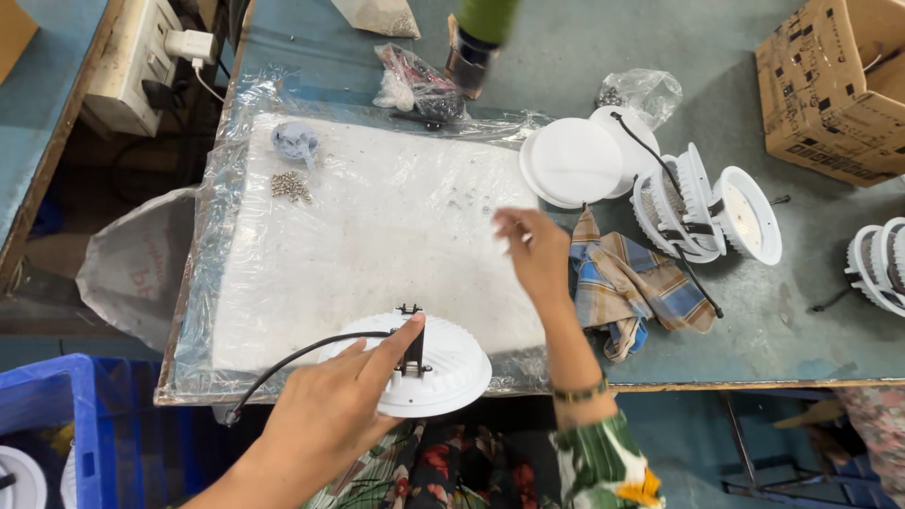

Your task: The person assembles round LED panel light fixtures at a workbench. They attach black mounting clips to the back of each fixture housing, drive screws with an electric screwdriver, wipe the LED panel with a cloth, fit the diffuser cover onto the housing, and stack the finished fixtures on the table.

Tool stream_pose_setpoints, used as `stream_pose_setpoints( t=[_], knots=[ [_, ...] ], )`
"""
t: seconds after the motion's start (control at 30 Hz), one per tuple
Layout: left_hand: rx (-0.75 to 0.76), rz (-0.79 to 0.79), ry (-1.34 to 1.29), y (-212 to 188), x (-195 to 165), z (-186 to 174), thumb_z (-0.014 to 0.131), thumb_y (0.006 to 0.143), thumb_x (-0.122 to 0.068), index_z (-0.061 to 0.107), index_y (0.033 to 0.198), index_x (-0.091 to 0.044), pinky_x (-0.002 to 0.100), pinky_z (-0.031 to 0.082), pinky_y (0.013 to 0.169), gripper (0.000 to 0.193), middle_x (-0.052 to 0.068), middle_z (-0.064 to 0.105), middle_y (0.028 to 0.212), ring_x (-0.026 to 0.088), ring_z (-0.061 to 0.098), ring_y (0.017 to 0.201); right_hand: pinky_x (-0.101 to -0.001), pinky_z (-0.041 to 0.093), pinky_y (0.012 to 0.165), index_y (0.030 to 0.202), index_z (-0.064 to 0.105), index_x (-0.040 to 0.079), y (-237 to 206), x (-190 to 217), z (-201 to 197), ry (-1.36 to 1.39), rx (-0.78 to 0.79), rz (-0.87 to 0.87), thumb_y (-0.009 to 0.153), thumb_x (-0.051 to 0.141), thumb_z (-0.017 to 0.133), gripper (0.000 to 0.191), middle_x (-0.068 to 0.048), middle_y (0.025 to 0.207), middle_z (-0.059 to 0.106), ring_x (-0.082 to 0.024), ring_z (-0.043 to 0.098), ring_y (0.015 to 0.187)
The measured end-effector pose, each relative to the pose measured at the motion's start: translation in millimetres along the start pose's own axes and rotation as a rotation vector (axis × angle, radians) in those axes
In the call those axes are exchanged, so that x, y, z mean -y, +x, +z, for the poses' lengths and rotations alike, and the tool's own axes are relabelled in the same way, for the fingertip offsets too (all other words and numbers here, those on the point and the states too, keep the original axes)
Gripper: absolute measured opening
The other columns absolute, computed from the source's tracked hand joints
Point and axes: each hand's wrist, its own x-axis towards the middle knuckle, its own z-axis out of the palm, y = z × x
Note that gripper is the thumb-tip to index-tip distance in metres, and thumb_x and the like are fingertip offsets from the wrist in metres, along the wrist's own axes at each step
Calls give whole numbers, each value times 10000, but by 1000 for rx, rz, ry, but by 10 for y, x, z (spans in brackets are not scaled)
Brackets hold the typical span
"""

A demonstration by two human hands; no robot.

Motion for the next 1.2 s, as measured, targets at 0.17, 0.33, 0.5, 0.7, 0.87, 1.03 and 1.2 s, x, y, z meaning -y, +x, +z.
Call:
stream_pose_setpoints(
  t=[0.17,0.33,0.5,0.7,0.87,1.03,1.2],
  knots=[
    [-239,193,36,-34,-4,96,880,691,-295,427,1535,-148,461,594,580,970,253,703,883,474,710,924,-391,527,713,1095,793,91,282,-564,247,-425,-112,-174,925,134,728,187,-99,991,652,-263,642,865],
    [-114,54,-34,-35,-28,82,865,696,-231,402,1549,-181,438,569,521,972,143,668,844,320,702,653,-398,508,694,969,808,150,208,-576,456,-495,-166,-200,892,163,757,93,-39,925,627,-253,624,899],
    [-110,76,-29,7,-84,7,876,687,-246,398,1551,-167,437,568,541,990,142,668,846,335,699,706,-386,509,708,951,798,140,79,-573,376,-433,-132,-261,882,136,768,76,-26,926,640,-243,621,890],
    [-120,98,-29,19,-87,-6,880,685,-240,404,1546,-153,446,579,603,988,135,664,804,342,698,709,-336,524,658,963,789,113,-61,-578,222,-259,-54,-214,882,116,757,87,-49,933,681,-205,658,820],
    [-121,117,-49,23,-94,-3,874,695,-233,400,1545,-136,434,598,735,978,129,662,772,318,703,662,-307,530,623,992,776,92,-66,-568,162,-159,-65,-105,896,131,745,108,-58,909,710,-177,693,738],
    [-116,103,-32,26,-117,-35,876,695,-236,402,1548,-141,441,597,739,980,143,662,778,337,701,663,-328,510,635,947,807,99,-42,-488,192,-280,-38,-62,872,159,796,97,-78,876,709,-198,683,713],
    [-137,92,5,23,-104,-35,883,697,-271,409,1548,-161,443,575,580,980,168,656,816,361,696,686,-329,534,649,989,795,117,-95,-473,119,-246,11,-92,859,122,754,137,-62,933,711,-185,681,727]
  ],
)
